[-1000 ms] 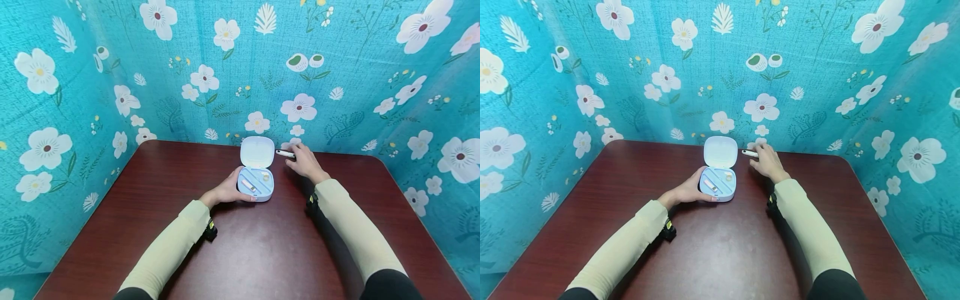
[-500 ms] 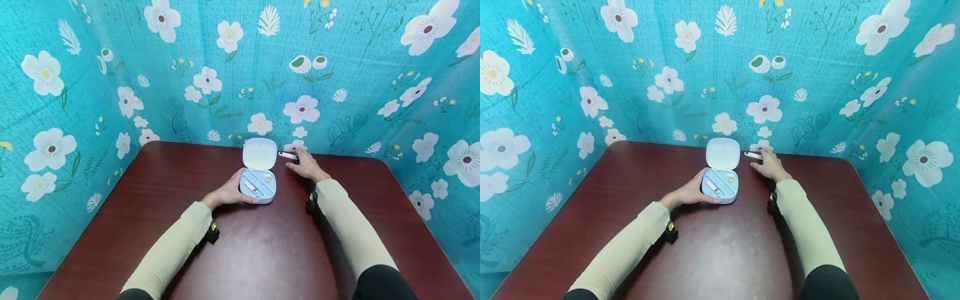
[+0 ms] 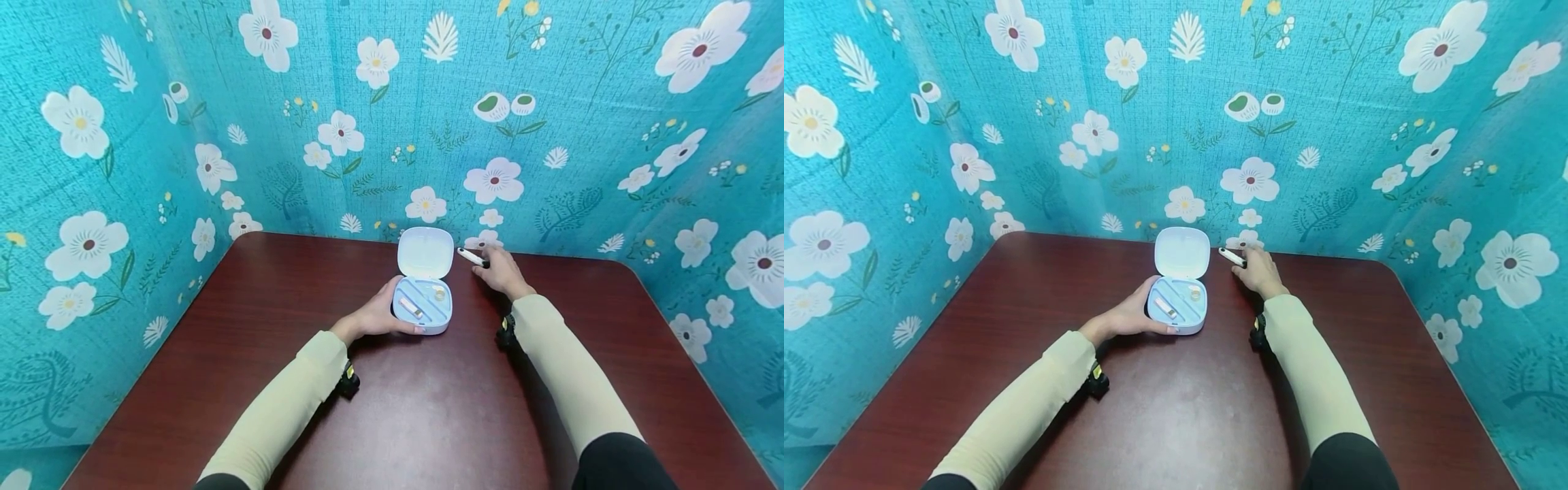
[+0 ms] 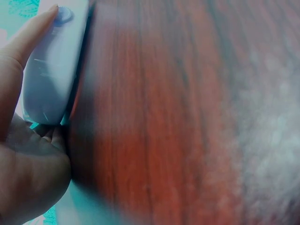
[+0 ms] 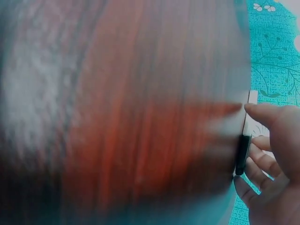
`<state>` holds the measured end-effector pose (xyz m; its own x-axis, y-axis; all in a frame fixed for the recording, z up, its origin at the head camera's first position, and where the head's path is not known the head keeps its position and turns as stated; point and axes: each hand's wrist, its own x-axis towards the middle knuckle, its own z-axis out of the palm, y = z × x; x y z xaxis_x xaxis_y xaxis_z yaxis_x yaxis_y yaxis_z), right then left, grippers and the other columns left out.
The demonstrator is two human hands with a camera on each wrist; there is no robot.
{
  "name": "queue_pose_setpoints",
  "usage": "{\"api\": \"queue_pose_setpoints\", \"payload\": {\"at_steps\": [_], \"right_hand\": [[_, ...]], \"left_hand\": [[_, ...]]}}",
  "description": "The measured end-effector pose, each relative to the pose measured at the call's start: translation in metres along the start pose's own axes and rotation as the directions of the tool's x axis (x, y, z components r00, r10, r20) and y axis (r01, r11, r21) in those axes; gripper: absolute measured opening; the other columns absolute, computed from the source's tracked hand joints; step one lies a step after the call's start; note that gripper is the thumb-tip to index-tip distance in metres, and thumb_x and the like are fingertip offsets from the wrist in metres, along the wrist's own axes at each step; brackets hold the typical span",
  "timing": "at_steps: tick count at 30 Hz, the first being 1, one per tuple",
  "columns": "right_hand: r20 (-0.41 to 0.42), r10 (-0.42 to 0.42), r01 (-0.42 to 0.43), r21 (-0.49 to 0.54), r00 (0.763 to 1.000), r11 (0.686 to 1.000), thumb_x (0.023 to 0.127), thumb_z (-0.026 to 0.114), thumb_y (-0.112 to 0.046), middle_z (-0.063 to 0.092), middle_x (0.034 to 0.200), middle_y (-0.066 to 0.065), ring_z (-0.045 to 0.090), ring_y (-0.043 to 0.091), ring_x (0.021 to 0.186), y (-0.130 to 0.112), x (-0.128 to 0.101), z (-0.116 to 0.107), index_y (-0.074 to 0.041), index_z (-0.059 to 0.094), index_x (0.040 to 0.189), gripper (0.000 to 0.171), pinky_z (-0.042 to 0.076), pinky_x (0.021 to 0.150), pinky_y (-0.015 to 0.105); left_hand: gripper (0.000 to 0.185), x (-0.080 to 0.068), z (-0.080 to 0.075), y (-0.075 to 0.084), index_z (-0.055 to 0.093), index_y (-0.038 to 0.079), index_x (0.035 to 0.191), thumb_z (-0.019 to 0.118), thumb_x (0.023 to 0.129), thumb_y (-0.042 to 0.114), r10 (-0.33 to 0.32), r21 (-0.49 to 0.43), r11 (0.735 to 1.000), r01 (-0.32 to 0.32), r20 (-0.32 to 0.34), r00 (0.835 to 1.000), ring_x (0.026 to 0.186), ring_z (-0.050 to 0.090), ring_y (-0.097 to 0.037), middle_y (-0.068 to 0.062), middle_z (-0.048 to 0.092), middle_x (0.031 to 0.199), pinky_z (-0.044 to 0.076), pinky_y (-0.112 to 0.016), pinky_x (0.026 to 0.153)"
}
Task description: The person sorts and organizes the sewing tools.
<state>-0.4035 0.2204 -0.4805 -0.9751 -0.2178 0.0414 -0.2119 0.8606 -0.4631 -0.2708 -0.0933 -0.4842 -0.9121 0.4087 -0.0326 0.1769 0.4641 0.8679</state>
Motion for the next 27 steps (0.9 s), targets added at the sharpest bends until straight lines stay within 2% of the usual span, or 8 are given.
{"api": "queue_pose_setpoints", "payload": {"at_steps": [7, 15, 17, 23, 27], "right_hand": [[-0.044, 0.094, -0.092, 0.052, 0.995, 0.994, 0.099, 0.067, -0.017, 0.063, 0.113, 0.024, 0.056, 0.036, 0.097, -0.003, -0.003, 0.003, 0.006, 0.064, 0.118, 0.029, 0.049, 0.086, 0.050], [-0.044, 0.071, -0.065, 0.138, 0.996, 0.988, 0.100, 0.064, -0.012, 0.067, 0.109, 0.024, 0.059, 0.035, 0.098, -0.010, -0.009, 0.004, 0.006, 0.069, 0.108, 0.021, 0.050, 0.086, 0.048], [-0.035, 0.068, -0.061, 0.170, 0.997, 0.983, 0.101, 0.063, -0.013, 0.067, 0.106, 0.023, 0.060, 0.033, 0.095, -0.011, -0.011, 0.003, 0.006, 0.069, 0.108, 0.021, 0.050, 0.082, 0.045], [0.026, 0.092, -0.096, 0.350, 0.995, 0.932, 0.102, 0.061, -0.013, 0.065, 0.093, 0.021, 0.057, 0.023, 0.072, -0.014, -0.020, -0.001, 0.007, 0.069, 0.108, 0.023, 0.048, 0.063, 0.034], [0.060, 0.083, -0.101, 0.454, 0.995, 0.885, 0.103, 0.060, -0.014, 0.063, 0.089, 0.019, 0.055, 0.018, 0.066, -0.015, -0.024, -0.002, 0.009, 0.068, 0.112, 0.026, 0.048, 0.062, 0.033]], "left_hand": [[0.119, 0.000, 0.001, 0.001, 0.021, 0.016, 0.160, 0.096, 0.070, 0.037, 0.009, -0.006, 1.000, -0.009, -0.002, 1.000, 0.132, 0.041, -0.021, -0.006, 0.040, 0.149, 0.031, -0.045, 0.116], [0.120, 0.002, 0.002, -0.002, 0.019, 0.018, 0.160, 0.096, 0.070, 0.039, 0.013, 0.005, 1.000, -0.013, 0.008, 1.000, 0.132, 0.041, -0.018, -0.003, 0.039, 0.149, 0.031, -0.041, 0.116], [0.120, 0.002, 0.002, -0.002, 0.019, 0.017, 0.160, 0.096, 0.070, 0.039, 0.019, 0.004, 1.000, -0.019, 0.005, 1.000, 0.132, 0.041, -0.018, -0.003, 0.039, 0.148, 0.032, -0.041, 0.115], [0.119, 0.001, 0.000, 0.000, 0.019, 0.016, 0.160, 0.095, 0.071, 0.037, 0.025, 0.001, 1.000, -0.025, -0.003, 1.000, 0.131, 0.041, -0.020, -0.005, 0.040, 0.148, 0.033, -0.043, 0.114], [0.119, -0.001, -0.001, 0.001, 0.019, 0.015, 0.160, 0.095, 0.071, 0.037, 0.028, 0.001, 1.000, -0.028, -0.003, 1.000, 0.131, 0.041, -0.021, -0.006, 0.040, 0.148, 0.033, -0.045, 0.114]]}}
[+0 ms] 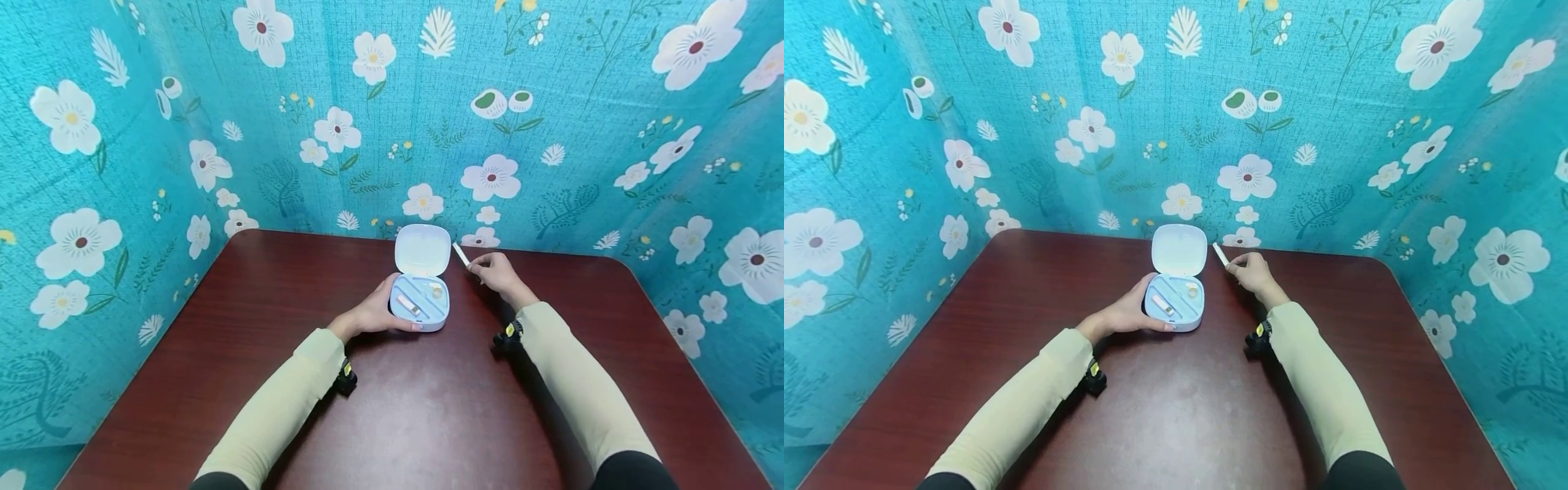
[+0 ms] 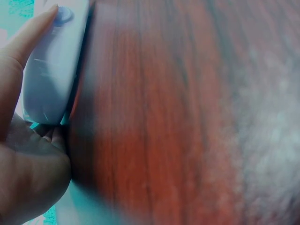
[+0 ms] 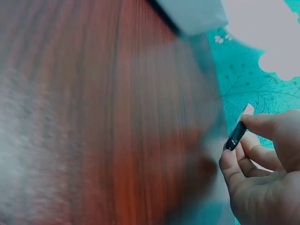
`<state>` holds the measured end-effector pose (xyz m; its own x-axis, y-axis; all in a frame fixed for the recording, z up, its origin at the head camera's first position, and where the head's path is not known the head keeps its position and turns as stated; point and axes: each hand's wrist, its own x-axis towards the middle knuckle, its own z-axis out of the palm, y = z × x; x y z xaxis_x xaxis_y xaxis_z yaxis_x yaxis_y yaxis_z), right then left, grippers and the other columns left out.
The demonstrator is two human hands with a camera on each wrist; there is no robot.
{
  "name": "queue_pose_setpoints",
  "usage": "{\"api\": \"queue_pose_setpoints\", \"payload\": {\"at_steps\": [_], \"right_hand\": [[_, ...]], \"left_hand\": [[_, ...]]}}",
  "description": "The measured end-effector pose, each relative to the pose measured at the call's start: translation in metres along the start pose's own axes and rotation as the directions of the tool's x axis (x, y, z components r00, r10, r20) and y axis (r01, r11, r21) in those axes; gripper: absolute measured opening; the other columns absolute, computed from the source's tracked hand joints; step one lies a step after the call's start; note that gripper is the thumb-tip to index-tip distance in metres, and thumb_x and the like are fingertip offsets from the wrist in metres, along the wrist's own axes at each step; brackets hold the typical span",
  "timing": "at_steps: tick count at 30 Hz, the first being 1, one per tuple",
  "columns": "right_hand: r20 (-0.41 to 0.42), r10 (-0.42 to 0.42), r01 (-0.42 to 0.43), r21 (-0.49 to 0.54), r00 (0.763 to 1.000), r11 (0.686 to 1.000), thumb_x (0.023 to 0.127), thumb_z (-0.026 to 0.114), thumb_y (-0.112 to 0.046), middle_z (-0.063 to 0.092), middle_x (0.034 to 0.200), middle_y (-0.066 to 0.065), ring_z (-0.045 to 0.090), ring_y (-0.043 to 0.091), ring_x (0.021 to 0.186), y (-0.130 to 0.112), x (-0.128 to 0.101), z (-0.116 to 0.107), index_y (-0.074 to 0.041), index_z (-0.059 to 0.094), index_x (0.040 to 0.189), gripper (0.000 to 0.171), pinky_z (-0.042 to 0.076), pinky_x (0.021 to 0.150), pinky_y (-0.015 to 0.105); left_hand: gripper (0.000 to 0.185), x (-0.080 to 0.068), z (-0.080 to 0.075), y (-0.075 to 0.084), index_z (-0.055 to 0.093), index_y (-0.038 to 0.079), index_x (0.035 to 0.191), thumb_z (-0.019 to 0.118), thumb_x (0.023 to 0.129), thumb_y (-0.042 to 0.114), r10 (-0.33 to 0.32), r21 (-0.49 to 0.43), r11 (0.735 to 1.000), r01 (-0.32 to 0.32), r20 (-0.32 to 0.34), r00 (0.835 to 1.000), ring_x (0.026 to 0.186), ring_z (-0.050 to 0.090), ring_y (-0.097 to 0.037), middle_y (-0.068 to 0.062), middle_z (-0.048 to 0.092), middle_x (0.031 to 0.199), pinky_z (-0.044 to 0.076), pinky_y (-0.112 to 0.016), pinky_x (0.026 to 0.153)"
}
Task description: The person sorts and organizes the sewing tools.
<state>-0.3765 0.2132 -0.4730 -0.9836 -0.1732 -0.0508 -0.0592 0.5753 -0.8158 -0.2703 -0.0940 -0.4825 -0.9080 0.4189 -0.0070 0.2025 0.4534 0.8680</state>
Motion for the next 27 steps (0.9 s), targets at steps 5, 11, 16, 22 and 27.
{"api": "queue_pose_setpoints", "payload": {"at_steps": [5, 11, 16, 22, 27], "right_hand": [[0.013, -0.002, 0.001, 0.084, 1.000, 0.996, 0.103, 0.060, -0.014, 0.063, 0.095, 0.017, 0.056, 0.018, 0.070, -0.002, -0.009, 0.000, 0.009, 0.067, 0.115, 0.027, 0.050, 0.067, 0.033], [0.029, -0.008, 0.003, 0.156, 1.000, 0.988, 0.104, 0.061, -0.017, 0.062, 0.103, 0.022, 0.056, 0.021, 0.077, -0.011, -0.020, -0.004, 0.010, 0.065, 0.120, 0.032, 0.049, 0.073, 0.036], [0.036, -0.022, 0.015, 0.182, 0.999, 0.983, 0.104, 0.061, -0.019, 0.061, 0.110, 0.027, 0.057, 0.025, 0.082, -0.019, -0.029, -0.007, 0.010, 0.063, 0.125, 0.036, 0.049, 0.078, 0.040], [0.019, -0.030, 0.026, 0.218, 0.999, 0.976, 0.104, 0.061, -0.019, 0.061, 0.110, 0.024, 0.057, 0.024, 0.082, -0.027, -0.040, -0.011, 0.008, 0.064, 0.124, 0.034, 0.050, 0.079, 0.042], [0.005, -0.054, 0.052, 0.201, 0.999, 0.978, 0.103, 0.063, -0.021, 0.061, 0.106, 0.022, 0.056, 0.026, 0.083, -0.029, -0.048, -0.012, 0.004, 0.066, 0.121, 0.031, 0.048, 0.081, 0.047]], "left_hand": [[0.122, 0.001, 0.000, -0.001, 0.018, 0.016, 0.161, 0.096, 0.069, 0.039, -0.011, -0.002, 1.000, 0.011, -0.002, 1.000, 0.132, 0.041, -0.021, -0.006, 0.039, 0.149, 0.032, -0.044, 0.115], [0.120, 0.001, 0.001, -0.001, 0.020, 0.015, 0.160, 0.096, 0.069, 0.038, 0.003, -0.010, 1.000, -0.003, -0.006, 1.000, 0.131, 0.042, -0.021, -0.006, 0.040, 0.147, 0.033, -0.045, 0.114], [0.118, 0.002, 0.001, 0.000, 0.023, 0.014, 0.158, 0.096, 0.069, 0.036, 0.011, -0.015, 1.000, -0.011, -0.005, 1.000, 0.129, 0.043, -0.021, -0.005, 0.042, 0.145, 0.033, -0.044, 0.113], [0.117, 0.000, 0.000, 0.003, 0.023, 0.013, 0.159, 0.097, 0.070, 0.033, 0.005, -0.020, 1.000, -0.005, -0.003, 1.000, 0.129, 0.043, -0.021, -0.006, 0.042, 0.145, 0.033, -0.044, 0.113], [0.118, 0.002, 0.001, -0.001, 0.022, 0.015, 0.159, 0.097, 0.069, 0.036, 0.004, -0.009, 1.000, -0.004, -0.001, 1.000, 0.129, 0.042, -0.020, -0.004, 0.042, 0.145, 0.033, -0.042, 0.114]]}}
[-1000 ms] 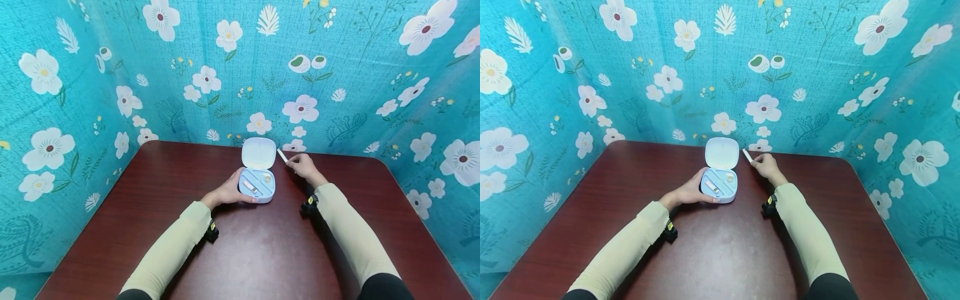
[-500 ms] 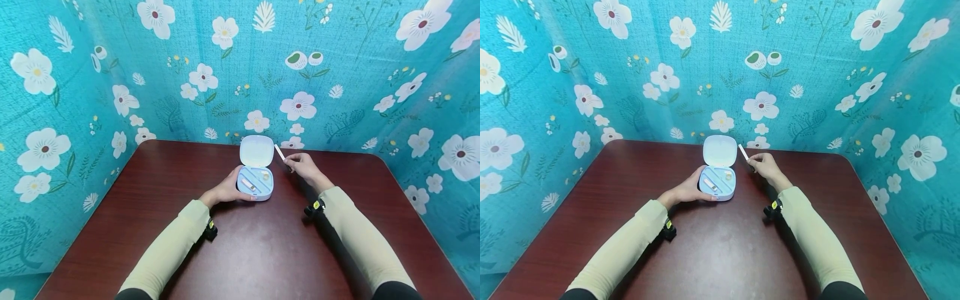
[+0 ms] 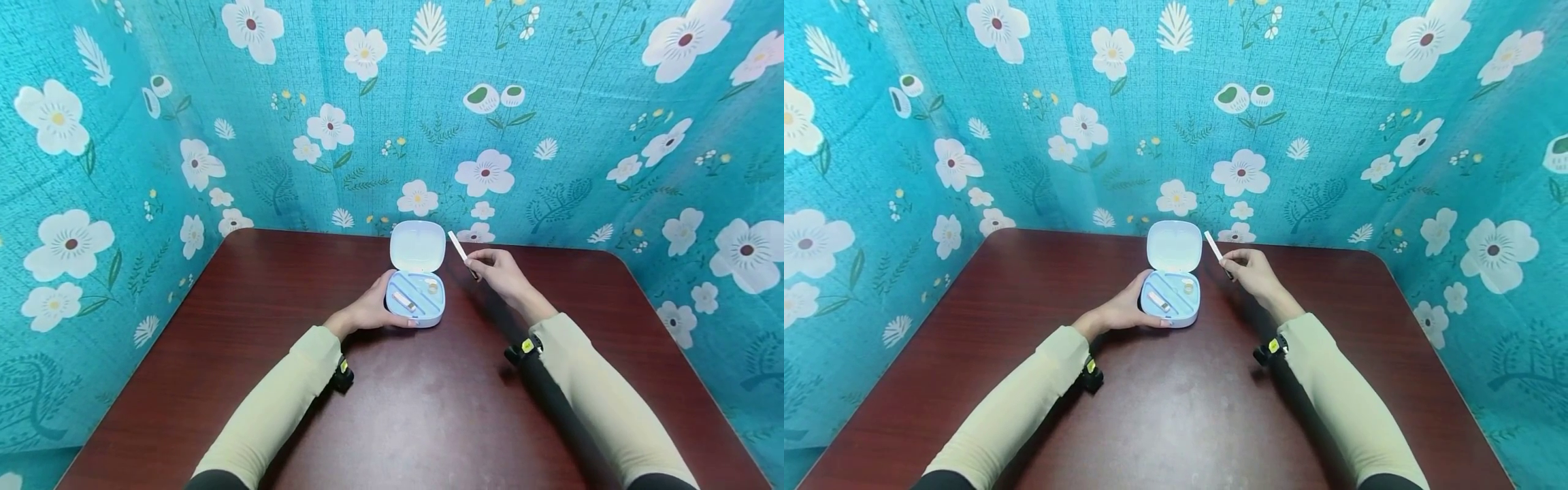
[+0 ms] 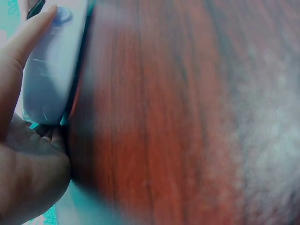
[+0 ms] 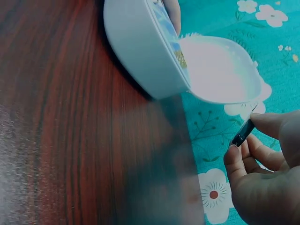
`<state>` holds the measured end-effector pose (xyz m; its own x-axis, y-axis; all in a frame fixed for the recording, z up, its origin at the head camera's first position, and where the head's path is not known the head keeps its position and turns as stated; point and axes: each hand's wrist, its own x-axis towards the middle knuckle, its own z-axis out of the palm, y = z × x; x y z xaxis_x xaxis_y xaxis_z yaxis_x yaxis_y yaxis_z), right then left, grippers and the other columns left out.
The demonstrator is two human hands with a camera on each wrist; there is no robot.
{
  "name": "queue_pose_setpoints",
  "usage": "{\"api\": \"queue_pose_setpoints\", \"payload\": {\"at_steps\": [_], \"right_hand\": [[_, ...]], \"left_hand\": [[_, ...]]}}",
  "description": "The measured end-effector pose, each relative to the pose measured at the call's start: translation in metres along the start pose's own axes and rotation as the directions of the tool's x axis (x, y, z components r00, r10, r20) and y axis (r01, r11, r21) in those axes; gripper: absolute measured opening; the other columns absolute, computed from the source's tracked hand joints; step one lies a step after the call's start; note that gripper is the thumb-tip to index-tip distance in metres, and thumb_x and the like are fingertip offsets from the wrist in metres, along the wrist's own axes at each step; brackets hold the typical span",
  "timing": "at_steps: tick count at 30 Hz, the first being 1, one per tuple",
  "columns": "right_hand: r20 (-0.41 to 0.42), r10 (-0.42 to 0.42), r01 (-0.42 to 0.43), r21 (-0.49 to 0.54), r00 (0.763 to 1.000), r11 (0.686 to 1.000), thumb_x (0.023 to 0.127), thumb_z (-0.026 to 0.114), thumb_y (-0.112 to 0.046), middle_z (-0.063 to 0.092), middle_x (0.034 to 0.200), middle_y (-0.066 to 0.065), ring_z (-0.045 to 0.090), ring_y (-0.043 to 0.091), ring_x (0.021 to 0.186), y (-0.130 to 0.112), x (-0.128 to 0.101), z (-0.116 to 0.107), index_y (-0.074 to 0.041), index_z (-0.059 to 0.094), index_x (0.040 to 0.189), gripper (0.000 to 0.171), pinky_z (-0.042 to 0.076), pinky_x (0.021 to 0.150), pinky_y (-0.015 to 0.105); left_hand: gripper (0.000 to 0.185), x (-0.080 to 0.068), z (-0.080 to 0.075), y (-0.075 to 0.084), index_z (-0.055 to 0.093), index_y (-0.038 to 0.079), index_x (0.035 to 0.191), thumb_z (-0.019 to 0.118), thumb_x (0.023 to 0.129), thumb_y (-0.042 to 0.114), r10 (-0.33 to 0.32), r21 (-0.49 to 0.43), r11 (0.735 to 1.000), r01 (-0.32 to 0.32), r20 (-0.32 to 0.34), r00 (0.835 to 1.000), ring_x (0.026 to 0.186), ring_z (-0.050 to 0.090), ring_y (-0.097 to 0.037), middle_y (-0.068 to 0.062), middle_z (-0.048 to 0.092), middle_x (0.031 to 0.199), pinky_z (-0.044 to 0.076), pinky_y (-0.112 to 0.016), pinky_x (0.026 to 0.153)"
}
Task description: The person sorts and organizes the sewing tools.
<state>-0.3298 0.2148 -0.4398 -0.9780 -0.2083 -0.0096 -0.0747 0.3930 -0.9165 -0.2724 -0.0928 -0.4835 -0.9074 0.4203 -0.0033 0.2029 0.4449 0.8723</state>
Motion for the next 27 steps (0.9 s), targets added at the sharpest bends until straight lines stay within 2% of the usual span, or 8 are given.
{"api": "queue_pose_setpoints", "payload": {"at_steps": [4, 9, 16, 22, 27], "right_hand": [[0.011, -0.021, 0.022, -0.015, 1.000, 1.000, 0.103, 0.063, -0.021, 0.061, 0.107, 0.025, 0.056, 0.029, 0.085, -0.004, -0.007, 0.002, 0.005, 0.065, 0.122, 0.033, 0.048, 0.077, 0.040], [0.039, -0.046, 0.047, -0.015, 0.998, 0.999, 0.102, 0.064, -0.018, 0.061, 0.100, 0.024, 0.057, 0.028, 0.081, -0.013, -0.017, 0.010, 0.006, 0.066, 0.120, 0.030, 0.047, 0.071, 0.033], [0.079, -0.100, 0.109, -0.119, 0.992, 0.987, 0.101, 0.065, -0.014, 0.065, 0.096, 0.022, 0.056, 0.026, 0.077, -0.021, -0.028, 0.029, 0.001, 0.069, 0.113, 0.020, 0.048, 0.064, 0.031], [0.098, -0.138, 0.159, -0.267, 0.986, 0.950, 0.099, 0.067, -0.011, 0.068, 0.096, 0.013, 0.059, 0.025, 0.082, -0.023, -0.034, 0.045, 0.000, 0.070, 0.107, 0.015, 0.050, 0.069, 0.033], [0.101, -0.195, 0.219, -0.389, 0.976, 0.895, 0.097, 0.067, -0.007, 0.069, 0.098, 0.014, 0.061, 0.024, 0.086, -0.030, -0.039, 0.057, 0.003, 0.070, 0.106, 0.014, 0.051, 0.076, 0.036]], "left_hand": [[0.117, 0.000, 0.000, 0.000, 0.023, 0.015, 0.158, 0.097, 0.069, 0.035, 0.011, -0.002, 1.000, -0.011, -0.006, 1.000, 0.129, 0.043, -0.020, -0.005, 0.042, 0.145, 0.032, -0.043, 0.114], [0.117, 0.002, 0.000, -0.001, 0.023, 0.016, 0.158, 0.097, 0.069, 0.035, 0.009, 0.006, 1.000, -0.009, -0.005, 1.000, 0.130, 0.043, -0.019, -0.004, 0.042, 0.144, 0.032, -0.042, 0.114], [0.117, 0.000, 0.000, 0.001, 0.022, 0.016, 0.159, 0.096, 0.070, 0.035, 0.001, 0.002, 1.000, -0.001, -0.007, 1.000, 0.131, 0.042, -0.020, -0.005, 0.041, 0.147, 0.032, -0.045, 0.114], [0.116, -0.001, 0.001, 0.001, 0.022, 0.016, 0.159, 0.096, 0.071, 0.034, 0.003, -0.017, 1.000, -0.003, 0.003, 1.000, 0.130, 0.043, -0.023, -0.007, 0.041, 0.147, 0.033, -0.046, 0.114], [0.114, -0.001, 0.001, 0.000, 0.023, 0.016, 0.159, 0.095, 0.072, 0.033, 0.012, -0.032, 0.999, -0.012, 0.004, 1.000, 0.130, 0.043, -0.024, -0.009, 0.041, 0.147, 0.032, -0.047, 0.114]]}}
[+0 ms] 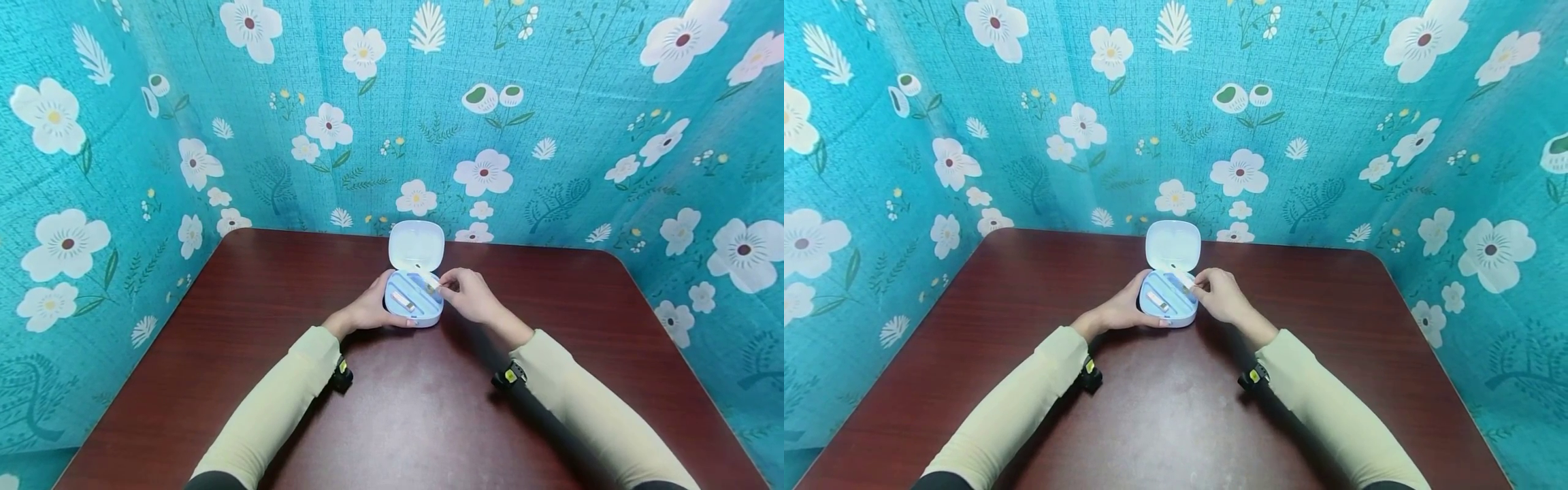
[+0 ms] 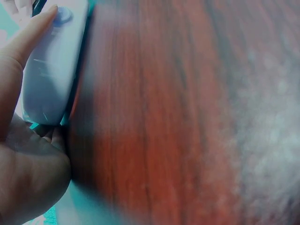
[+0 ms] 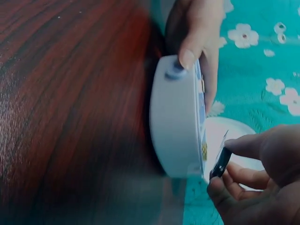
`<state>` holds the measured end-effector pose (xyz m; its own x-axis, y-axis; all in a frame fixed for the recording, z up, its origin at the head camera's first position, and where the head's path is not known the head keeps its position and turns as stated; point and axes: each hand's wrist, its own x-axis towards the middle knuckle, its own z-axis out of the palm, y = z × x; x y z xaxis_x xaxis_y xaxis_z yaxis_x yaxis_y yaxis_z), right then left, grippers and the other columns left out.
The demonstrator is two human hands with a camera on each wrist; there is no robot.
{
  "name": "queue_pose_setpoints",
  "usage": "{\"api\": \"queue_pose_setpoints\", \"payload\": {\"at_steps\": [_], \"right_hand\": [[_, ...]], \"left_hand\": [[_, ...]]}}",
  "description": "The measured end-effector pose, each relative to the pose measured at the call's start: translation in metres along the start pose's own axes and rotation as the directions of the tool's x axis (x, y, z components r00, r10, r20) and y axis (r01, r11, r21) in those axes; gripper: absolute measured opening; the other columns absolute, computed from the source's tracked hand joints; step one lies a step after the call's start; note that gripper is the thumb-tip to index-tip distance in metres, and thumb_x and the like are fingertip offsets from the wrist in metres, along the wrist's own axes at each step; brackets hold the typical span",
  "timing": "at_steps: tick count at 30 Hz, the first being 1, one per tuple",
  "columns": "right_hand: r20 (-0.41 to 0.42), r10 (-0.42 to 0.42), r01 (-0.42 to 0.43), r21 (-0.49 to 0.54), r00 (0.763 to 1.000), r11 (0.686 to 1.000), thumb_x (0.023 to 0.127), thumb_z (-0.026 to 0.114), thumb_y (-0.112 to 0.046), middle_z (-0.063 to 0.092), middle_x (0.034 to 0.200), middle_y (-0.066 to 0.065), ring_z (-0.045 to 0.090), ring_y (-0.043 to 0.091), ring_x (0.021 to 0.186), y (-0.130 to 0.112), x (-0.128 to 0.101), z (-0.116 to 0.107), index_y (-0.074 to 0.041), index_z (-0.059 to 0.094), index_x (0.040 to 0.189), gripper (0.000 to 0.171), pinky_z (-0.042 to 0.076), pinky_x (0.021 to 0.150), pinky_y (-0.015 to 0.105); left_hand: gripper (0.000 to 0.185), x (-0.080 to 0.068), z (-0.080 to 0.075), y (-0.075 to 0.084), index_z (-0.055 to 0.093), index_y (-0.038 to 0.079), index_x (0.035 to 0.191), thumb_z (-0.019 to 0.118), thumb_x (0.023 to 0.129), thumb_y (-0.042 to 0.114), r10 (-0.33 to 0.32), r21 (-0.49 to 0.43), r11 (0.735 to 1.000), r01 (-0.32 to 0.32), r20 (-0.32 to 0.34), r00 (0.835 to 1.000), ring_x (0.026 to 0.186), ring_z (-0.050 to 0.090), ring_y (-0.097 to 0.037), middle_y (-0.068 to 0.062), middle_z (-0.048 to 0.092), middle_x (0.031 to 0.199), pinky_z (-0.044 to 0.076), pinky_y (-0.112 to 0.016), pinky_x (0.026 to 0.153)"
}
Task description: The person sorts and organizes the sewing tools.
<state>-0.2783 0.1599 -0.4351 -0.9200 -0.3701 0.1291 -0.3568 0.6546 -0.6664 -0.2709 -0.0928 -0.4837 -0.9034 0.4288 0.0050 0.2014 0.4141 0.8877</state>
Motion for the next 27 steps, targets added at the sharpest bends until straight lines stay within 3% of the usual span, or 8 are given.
{"api": "queue_pose_setpoints", "payload": {"at_steps": [8, 13, 27], "right_hand": [[-0.015, -0.087, 0.084, -0.153, 0.996, 0.985, 0.093, 0.069, -0.005, 0.067, 0.097, 0.015, 0.064, 0.025, 0.088, -0.015, 0.000, 0.014, 0.006, 0.070, 0.102, 0.013, 0.055, 0.079, 0.041], [-0.007, -0.097, 0.093, -0.228, 0.995, 0.969, 0.093, 0.070, -0.008, 0.066, 0.096, 0.013, 0.063, 0.025, 0.091, -0.020, 0.002, 0.022, 0.002, 0.071, 0.099, 0.012, 0.054, 0.082, 0.041], [-0.020, -0.095, 0.083, -0.336, 0.995, 0.938, 0.093, 0.073, -0.011, 0.059, 0.088, 0.008, 0.055, 0.019, 0.077, -0.036, 0.001, 0.035, -0.001, 0.070, 0.090, 0.011, 0.049, 0.068, 0.034]], "left_hand": [[0.116, -0.002, 0.000, 0.002, 0.021, 0.017, 0.159, 0.095, 0.071, 0.036, -0.018, 0.034, 0.999, 0.018, -0.005, 1.000, 0.127, 0.044, -0.021, -0.006, 0.041, 0.146, 0.034, -0.044, 0.113], [0.115, -0.002, 0.000, 0.001, 0.021, 0.016, 0.159, 0.095, 0.072, 0.035, -0.017, 0.039, 0.999, 0.017, 0.001, 1.000, 0.127, 0.045, -0.021, -0.006, 0.041, 0.146, 0.035, -0.043, 0.112], [0.113, 0.000, 0.001, 0.001, 0.024, 0.015, 0.157, 0.096, 0.072, 0.033, 0.009, 0.020, 1.000, -0.009, -0.003, 1.000, 0.126, 0.045, -0.021, -0.005, 0.042, 0.145, 0.035, -0.044, 0.111]]}}
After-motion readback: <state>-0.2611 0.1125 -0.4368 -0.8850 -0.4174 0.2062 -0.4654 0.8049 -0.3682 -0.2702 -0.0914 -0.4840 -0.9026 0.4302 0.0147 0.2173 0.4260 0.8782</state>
